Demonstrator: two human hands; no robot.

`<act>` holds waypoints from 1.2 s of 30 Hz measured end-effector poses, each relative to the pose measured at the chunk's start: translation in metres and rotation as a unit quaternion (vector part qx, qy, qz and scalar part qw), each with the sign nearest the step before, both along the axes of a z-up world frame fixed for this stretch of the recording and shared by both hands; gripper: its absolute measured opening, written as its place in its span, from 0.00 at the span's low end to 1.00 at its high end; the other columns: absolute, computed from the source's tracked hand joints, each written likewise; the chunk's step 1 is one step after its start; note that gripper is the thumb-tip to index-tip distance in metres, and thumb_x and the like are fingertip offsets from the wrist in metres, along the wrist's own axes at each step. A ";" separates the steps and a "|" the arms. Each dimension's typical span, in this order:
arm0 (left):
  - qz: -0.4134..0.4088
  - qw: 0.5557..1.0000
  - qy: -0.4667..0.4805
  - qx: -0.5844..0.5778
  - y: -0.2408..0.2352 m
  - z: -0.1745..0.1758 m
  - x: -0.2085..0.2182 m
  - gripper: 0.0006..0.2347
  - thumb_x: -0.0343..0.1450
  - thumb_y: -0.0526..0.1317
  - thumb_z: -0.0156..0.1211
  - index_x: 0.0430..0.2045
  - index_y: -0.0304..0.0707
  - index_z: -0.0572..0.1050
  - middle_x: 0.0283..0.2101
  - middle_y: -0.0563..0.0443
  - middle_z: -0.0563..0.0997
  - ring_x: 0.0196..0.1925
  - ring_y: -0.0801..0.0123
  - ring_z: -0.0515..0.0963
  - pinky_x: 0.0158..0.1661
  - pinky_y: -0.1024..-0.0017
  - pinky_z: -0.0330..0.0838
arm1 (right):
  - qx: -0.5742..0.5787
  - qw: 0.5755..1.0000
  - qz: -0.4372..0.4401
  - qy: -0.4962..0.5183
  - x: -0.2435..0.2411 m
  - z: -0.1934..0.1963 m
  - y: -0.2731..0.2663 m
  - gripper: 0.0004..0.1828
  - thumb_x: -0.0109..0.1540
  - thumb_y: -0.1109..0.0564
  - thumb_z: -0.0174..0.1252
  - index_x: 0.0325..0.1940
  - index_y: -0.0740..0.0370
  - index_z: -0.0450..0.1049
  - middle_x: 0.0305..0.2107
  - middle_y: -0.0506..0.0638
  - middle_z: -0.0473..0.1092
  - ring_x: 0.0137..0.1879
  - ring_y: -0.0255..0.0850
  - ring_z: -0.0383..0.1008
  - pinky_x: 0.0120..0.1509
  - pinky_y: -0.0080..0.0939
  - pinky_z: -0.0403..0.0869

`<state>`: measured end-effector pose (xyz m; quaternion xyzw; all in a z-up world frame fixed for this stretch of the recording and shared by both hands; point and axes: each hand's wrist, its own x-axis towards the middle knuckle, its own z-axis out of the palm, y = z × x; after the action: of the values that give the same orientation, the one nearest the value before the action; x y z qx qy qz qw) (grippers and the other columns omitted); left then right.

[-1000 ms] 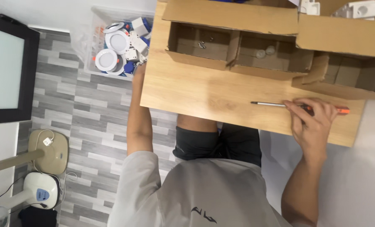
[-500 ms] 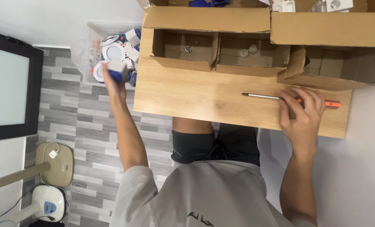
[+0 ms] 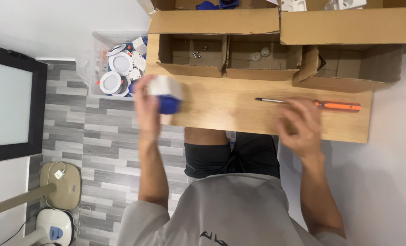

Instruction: The person uses a screwdriver to secure screws into a blue industrial socket and a white electrical box, handling each component individually on a wooden surface.

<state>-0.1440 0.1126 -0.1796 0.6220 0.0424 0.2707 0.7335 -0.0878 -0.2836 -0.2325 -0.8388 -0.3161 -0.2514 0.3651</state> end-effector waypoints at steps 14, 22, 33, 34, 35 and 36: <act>-0.089 0.946 0.035 0.310 -0.142 -0.046 0.003 0.30 0.72 0.51 0.75 0.66 0.36 0.72 0.58 0.41 0.65 0.66 0.43 0.77 0.66 0.50 0.74 | 0.053 0.997 0.052 0.034 -0.012 0.012 0.076 0.34 0.53 0.58 0.77 0.64 0.68 0.80 0.53 0.59 0.81 0.53 0.53 0.84 0.63 0.50 0.81; -0.141 0.950 0.012 0.279 -0.129 -0.014 0.014 0.13 0.77 0.35 0.63 0.55 0.46 0.84 0.60 0.44 0.81 0.62 0.49 0.84 0.62 0.54 0.78 | 0.068 0.983 0.138 0.101 0.000 0.014 0.059 0.33 0.54 0.56 0.81 0.60 0.69 0.80 0.55 0.58 0.82 0.59 0.55 0.84 0.62 0.53 0.77; -0.121 0.976 0.050 0.174 -0.132 -0.008 0.024 0.10 0.66 0.36 0.83 0.37 0.41 0.87 0.48 0.47 0.88 0.50 0.56 0.90 0.51 0.63 0.83 | 0.080 0.983 0.139 0.091 0.001 0.012 0.062 0.31 0.54 0.57 0.81 0.59 0.71 0.81 0.53 0.61 0.82 0.57 0.58 0.84 0.59 0.54 0.78; -0.107 0.975 0.045 0.191 -0.131 -0.007 0.024 0.11 0.64 0.37 0.85 0.34 0.41 0.85 0.47 0.48 0.88 0.48 0.57 0.89 0.50 0.63 0.83 | 0.081 0.983 0.142 0.088 0.001 0.012 0.061 0.31 0.54 0.57 0.81 0.58 0.71 0.80 0.52 0.61 0.82 0.57 0.59 0.84 0.58 0.55 0.78; -0.093 0.973 0.039 0.209 -0.130 -0.005 0.025 0.13 0.62 0.39 0.87 0.32 0.41 0.83 0.46 0.49 0.88 0.46 0.57 0.89 0.49 0.63 0.84 | 0.081 0.983 0.144 0.085 0.001 0.011 0.061 0.31 0.55 0.57 0.81 0.58 0.72 0.80 0.52 0.62 0.82 0.57 0.59 0.84 0.58 0.55 0.79; -0.093 0.973 0.040 0.209 -0.129 -0.005 0.026 0.13 0.62 0.39 0.87 0.32 0.41 0.83 0.46 0.49 0.88 0.46 0.57 0.89 0.49 0.63 0.84 | 0.081 0.983 0.144 0.085 0.000 0.011 0.061 0.31 0.55 0.57 0.81 0.58 0.72 0.80 0.52 0.62 0.82 0.57 0.59 0.84 0.58 0.55 0.79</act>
<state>-0.1184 -0.0160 -0.1847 0.7730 -0.0438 0.1792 0.6070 -0.0874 -0.2228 -0.2219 -0.7706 -0.3801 -0.1481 0.4896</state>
